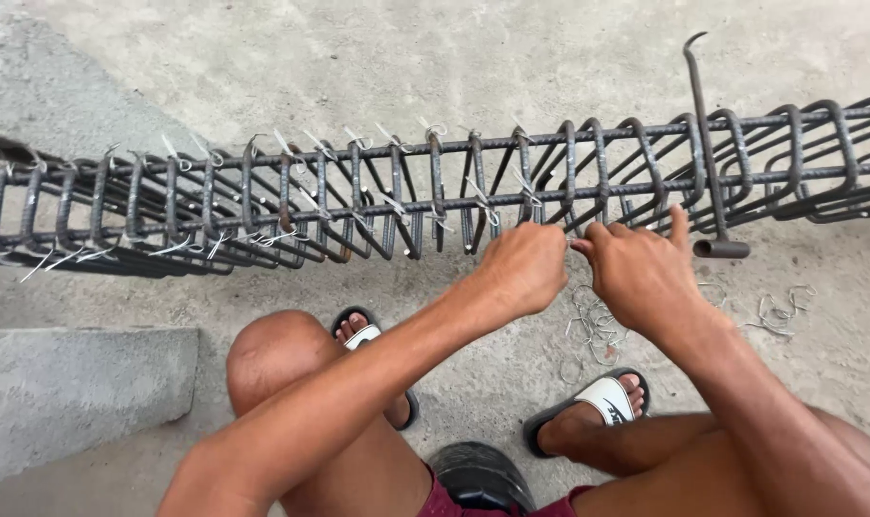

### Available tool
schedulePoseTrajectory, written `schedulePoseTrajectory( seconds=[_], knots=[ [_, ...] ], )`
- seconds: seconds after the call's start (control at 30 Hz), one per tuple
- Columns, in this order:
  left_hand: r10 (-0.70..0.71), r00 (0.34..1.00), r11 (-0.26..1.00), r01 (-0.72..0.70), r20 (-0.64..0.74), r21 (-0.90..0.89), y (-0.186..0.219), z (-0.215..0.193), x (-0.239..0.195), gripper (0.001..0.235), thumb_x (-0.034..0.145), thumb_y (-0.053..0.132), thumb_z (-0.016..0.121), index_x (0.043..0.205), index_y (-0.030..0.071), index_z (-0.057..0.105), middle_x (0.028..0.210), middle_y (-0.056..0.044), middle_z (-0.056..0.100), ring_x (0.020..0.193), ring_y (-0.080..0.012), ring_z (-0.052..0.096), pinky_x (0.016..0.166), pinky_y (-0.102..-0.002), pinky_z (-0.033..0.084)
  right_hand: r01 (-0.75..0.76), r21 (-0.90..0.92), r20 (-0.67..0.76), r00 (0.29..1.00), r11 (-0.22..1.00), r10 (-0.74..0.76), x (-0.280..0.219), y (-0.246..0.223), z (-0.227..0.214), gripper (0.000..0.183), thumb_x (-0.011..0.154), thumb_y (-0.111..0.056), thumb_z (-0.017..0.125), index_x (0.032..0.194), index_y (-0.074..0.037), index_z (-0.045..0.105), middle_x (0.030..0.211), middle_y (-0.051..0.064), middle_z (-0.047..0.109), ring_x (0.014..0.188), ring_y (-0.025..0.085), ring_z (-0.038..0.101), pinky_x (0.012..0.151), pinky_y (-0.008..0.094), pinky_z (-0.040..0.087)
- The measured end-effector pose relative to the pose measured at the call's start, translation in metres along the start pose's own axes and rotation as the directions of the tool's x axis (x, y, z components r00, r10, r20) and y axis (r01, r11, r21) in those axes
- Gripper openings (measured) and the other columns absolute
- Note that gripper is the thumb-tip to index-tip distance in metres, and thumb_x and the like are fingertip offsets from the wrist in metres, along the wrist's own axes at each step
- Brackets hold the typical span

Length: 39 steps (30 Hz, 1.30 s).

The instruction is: Tying steel rebar intersections using wire and a manual hook tool

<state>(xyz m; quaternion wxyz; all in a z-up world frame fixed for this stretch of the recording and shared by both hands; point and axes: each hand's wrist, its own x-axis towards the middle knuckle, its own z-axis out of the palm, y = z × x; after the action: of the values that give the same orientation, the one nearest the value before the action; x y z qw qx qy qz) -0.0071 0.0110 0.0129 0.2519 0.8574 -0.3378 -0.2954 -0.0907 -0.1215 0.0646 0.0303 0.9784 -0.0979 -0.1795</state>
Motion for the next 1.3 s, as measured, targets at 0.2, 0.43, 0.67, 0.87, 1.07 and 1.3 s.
schedulePoseTrajectory(
  seconds=[0.2,0.43,0.67,0.87,1.07,1.3],
  knots=[
    [0.060,0.981,0.998,-0.064,0.186,0.013,-0.016,0.010,-0.035,0.027,0.080,0.009,0.060,0.096,-0.009,0.073,0.100,-0.034,0.072,0.102,-0.0553,0.069,0.086,-0.066,0.057,0.272,-0.126,0.109,0.960,0.954,-0.260,-0.014,-0.028,0.009,0.044,0.102,-0.004,0.030,0.137,-0.012,0.054,0.118,0.008,0.074,0.120,0.019,0.069,0.130,0.059,0.003],
    [0.262,0.909,0.925,-0.332,0.323,0.185,-0.024,0.013,-0.088,0.015,0.077,0.007,0.065,0.086,0.004,0.076,0.085,-0.024,0.076,0.090,-0.0470,0.075,0.098,-0.065,0.048,0.573,-0.054,-0.156,0.804,0.818,-0.573,-0.051,-0.023,0.080,0.028,0.085,-0.005,0.042,0.107,-0.009,0.059,0.083,0.008,0.074,0.086,0.021,0.073,0.121,0.058,0.025],
    [0.252,0.871,0.953,-0.299,0.423,0.049,-0.014,0.009,-0.110,0.020,0.085,-0.003,0.058,0.094,0.004,0.075,0.064,-0.012,0.072,0.055,-0.0259,0.065,0.111,-0.053,0.028,0.594,0.409,-0.110,0.786,0.693,-0.608,-0.081,-0.027,0.064,0.025,0.070,-0.007,0.056,0.093,-0.005,0.062,0.065,0.009,0.069,0.064,0.025,0.069,0.118,0.062,0.028],
    [0.267,0.799,0.962,-0.258,0.539,-0.095,-0.025,0.027,-0.113,0.007,0.086,0.004,0.071,0.081,0.009,0.070,0.067,0.000,0.069,0.054,-0.0182,0.056,0.103,-0.050,0.036,0.723,0.350,-0.180,0.676,0.596,-0.715,-0.092,-0.014,0.120,0.008,0.091,-0.019,0.061,0.095,-0.012,0.057,0.073,0.004,0.064,0.070,0.021,0.066,0.109,0.058,0.033],
    [0.373,0.692,0.923,-0.342,0.617,-0.175,-0.021,0.036,-0.123,0.011,0.092,0.007,0.065,0.093,0.006,0.075,0.069,-0.004,0.073,0.054,-0.0218,0.059,0.104,-0.059,0.033,0.816,0.387,-0.228,0.536,0.430,-0.813,-0.107,-0.007,0.164,0.025,0.083,-0.010,0.057,0.108,-0.008,0.060,0.088,0.009,0.060,0.088,0.026,0.062,0.105,0.053,0.031],
    [0.154,0.772,0.988,-0.112,0.617,-0.107,-0.013,0.015,-0.104,0.039,0.084,-0.013,0.052,0.115,0.001,0.071,0.110,-0.018,0.076,0.066,-0.0266,0.072,0.052,-0.032,0.059,0.777,0.357,-0.128,0.590,0.518,-0.797,-0.080,-0.017,0.070,0.010,0.079,-0.008,0.073,0.072,-0.014,0.073,0.098,0.010,0.069,0.092,0.026,0.067,0.114,0.072,0.026]
  ],
)
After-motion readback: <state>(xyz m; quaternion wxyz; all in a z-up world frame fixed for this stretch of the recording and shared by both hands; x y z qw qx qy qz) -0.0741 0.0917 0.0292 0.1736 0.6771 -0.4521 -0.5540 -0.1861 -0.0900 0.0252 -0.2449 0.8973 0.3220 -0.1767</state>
